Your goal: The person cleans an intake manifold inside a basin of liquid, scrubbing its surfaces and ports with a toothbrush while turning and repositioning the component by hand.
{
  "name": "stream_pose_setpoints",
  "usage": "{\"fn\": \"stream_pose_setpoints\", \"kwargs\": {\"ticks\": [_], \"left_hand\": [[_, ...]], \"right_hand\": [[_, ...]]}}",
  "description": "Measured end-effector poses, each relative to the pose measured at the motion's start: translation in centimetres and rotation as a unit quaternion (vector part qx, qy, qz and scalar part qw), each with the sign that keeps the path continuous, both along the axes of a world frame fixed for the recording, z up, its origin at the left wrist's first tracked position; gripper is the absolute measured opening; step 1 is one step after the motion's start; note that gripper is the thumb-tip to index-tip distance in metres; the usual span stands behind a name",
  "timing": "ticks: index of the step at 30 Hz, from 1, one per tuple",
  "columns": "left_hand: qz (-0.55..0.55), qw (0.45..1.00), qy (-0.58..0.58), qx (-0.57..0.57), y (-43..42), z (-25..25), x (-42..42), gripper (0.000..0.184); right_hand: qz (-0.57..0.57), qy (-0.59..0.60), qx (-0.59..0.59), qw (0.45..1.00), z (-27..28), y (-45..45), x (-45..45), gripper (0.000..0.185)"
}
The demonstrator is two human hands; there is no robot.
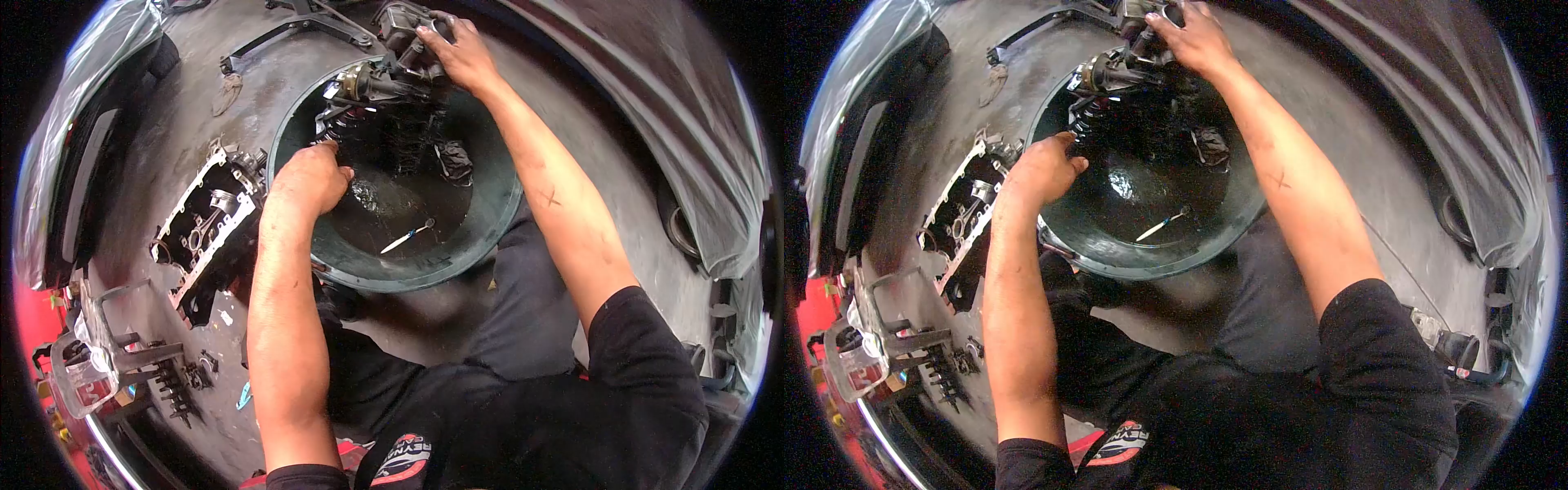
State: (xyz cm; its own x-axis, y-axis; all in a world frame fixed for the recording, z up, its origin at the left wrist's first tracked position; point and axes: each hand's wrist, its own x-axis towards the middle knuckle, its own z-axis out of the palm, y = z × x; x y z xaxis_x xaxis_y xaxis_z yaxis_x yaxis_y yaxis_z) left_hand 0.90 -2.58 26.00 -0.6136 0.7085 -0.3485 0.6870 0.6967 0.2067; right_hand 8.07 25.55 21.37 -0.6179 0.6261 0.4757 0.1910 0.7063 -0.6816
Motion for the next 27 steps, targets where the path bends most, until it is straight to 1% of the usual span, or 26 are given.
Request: {"fn": "stream_pose_setpoints", "kwargs": {"ticks": [1,7,8,11,12,15,16,20,23,24,27], "left_hand": [[0.001,1.0,-0.001,-0.002,0.0,0.1,0.1,0.052],[-0.003,1.0,0.0,-0.019,-0.2,0.1,0.4,0.051],[0.001,1.0,0.0,-0.018,-0.3,-0.1,0.3,0.048],[0.003,1.0,0.003,-0.018,-0.7,0.3,0.2,0.046],[0.005,1.0,0.006,-0.014,-0.8,0.2,0.0,0.045],[0.006,1.0,0.024,0.001,-1.2,-0.1,-0.4,0.042],[0.005,0.999,0.038,0.008,-1.4,-0.3,-0.4,0.04],[-0.01,0.998,0.058,0.025,-1.6,-1.6,-0.9,0.034],[-0.004,1.0,0.019,0.01,-1.0,-1.4,-0.8,0.034],[-0.006,0.999,0.017,0.027,-1.1,-1.8,-0.7,0.033],[-0.012,1.0,-0.002,0.025,-1.2,-1.8,-0.5,0.031]], "right_hand": [[-0.012,0.003,0.034,0.999,-0.5,0.4,-0.3,0.058],[0.015,0.002,0.003,1.0,-0.3,0.8,0.0,0.056],[0.02,0.017,-0.005,1.0,-0.3,0.8,0.1,0.051],[0.026,0.016,0.032,0.999,-0.5,1.7,0.6,0.052],[0.013,0.033,0.051,0.998,-0.4,1.5,0.9,0.044],[0.011,0.047,0.032,0.998,-0.2,1.1,2.2,0.043],[0.008,0.068,0.051,0.996,-0.7,1.7,2.4,0.038],[0.036,0.082,0.033,0.995,-0.8,2.0,4.9,0.031],[0.045,0.098,0.021,0.994,-1.3,3.1,6.4,0.029],[0.046,0.105,0.016,0.993,-2.0,3.8,6.9,0.027],[0.026,0.108,-0.068,0.991,-2.7,5.1,7.9,0.026]]}}
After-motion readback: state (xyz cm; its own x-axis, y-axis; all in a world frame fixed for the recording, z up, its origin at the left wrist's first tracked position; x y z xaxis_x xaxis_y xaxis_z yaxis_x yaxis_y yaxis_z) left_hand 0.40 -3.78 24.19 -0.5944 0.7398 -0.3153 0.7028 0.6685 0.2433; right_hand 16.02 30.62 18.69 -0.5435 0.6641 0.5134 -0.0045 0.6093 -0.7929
